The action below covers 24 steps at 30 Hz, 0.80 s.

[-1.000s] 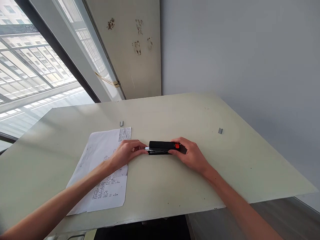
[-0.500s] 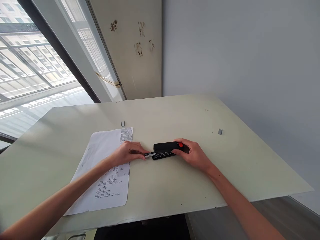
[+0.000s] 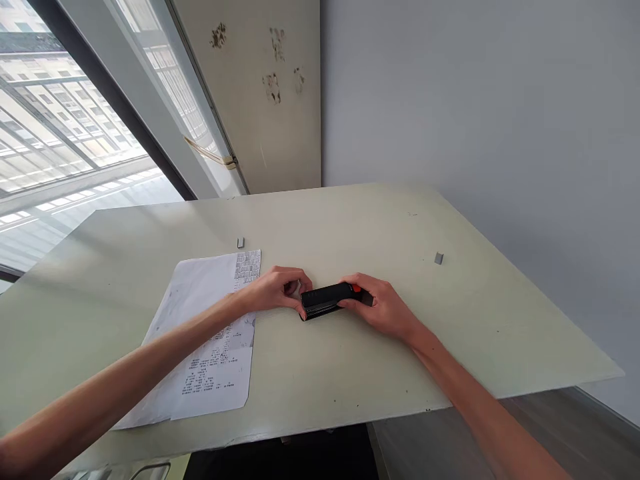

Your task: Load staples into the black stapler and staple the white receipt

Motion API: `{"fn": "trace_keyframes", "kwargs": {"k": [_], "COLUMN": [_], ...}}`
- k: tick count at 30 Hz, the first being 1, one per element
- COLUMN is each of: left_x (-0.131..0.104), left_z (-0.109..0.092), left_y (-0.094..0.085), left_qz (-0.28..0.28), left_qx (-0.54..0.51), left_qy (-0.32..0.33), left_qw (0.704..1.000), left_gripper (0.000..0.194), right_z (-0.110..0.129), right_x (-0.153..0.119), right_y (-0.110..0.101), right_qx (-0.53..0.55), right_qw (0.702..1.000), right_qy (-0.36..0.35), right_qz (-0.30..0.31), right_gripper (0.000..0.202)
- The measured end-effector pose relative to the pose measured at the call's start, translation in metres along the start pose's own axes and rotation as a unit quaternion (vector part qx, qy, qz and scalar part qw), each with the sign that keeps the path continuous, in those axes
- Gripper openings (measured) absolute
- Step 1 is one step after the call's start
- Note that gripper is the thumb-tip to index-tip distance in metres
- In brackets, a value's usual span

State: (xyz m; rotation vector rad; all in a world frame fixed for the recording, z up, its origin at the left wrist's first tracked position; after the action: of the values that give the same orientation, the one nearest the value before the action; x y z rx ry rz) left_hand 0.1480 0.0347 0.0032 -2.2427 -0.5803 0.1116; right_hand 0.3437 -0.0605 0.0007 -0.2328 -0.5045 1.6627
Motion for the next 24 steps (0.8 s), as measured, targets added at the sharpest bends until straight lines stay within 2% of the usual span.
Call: {"fn": "trace_keyframes", "kwargs": {"k": [9, 12, 14, 17, 19, 22, 24], "left_x": [0.002, -0.020, -0.041, -0.069, -0.078, -0.083, -0.085], "left_z": [-0.004, -0.006, -0.005, -0.013, -0.015, -0.012, -0.009], "left_y": [0.002, -0.009, -0.024, -0.041, -0.052, -0.066, -0.066], "left_qz": [0.017, 0.051, 0.049, 0.052, 0.016, -0.079, -0.102], "left_qx": [0.013, 0.024, 0.039, 0.048, 0.069, 0.120, 0.139], "left_qy": [0.011, 0.005, -0.029, -0.040, -0.061, -0.109, -0.132], "left_qw": [1.000, 0.998, 0.998, 0.997, 0.996, 0.984, 0.976], "left_gripper": [0.054, 0.064, 0.068, 0.039, 0.027, 0.028, 0.030], "right_z": [0.003, 0.004, 0.004, 0.002, 0.002, 0.002, -0.001], "right_x": [-0.001, 0.000, 0.000, -0.001, -0.002, -0.003, -0.004], "right_y": [0.002, 0.005, 0.006, 0.007, 0.007, 0.006, 0.005], "right_qx": [-0.009, 0.002, 0.001, -0.012, -0.012, -0.003, 0.005], "right_qw": [1.000, 1.000, 1.000, 1.000, 1.000, 0.999, 0.999], "right_qy": [-0.012, -0.019, -0.013, 0.014, 0.027, 0.038, 0.048], "right_qz": [-0.006, 0.009, 0.012, 0.011, 0.009, 0.001, 0.002], "right_gripper": [0.030, 0.030, 0.031, 0.032, 0.032, 0.034, 0.036]}}
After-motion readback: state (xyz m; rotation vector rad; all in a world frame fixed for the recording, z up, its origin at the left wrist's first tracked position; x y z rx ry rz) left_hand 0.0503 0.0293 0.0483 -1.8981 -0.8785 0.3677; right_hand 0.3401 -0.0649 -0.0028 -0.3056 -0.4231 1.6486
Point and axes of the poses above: each hand's wrist, its own x-axis towards the middle knuckle, its own y-axis out of the palm, z = x × y, the point moved 7 cm from there along x, towards the middle knuckle, and after that the axes turned 8 degrees about x, right-handed, at the moved point
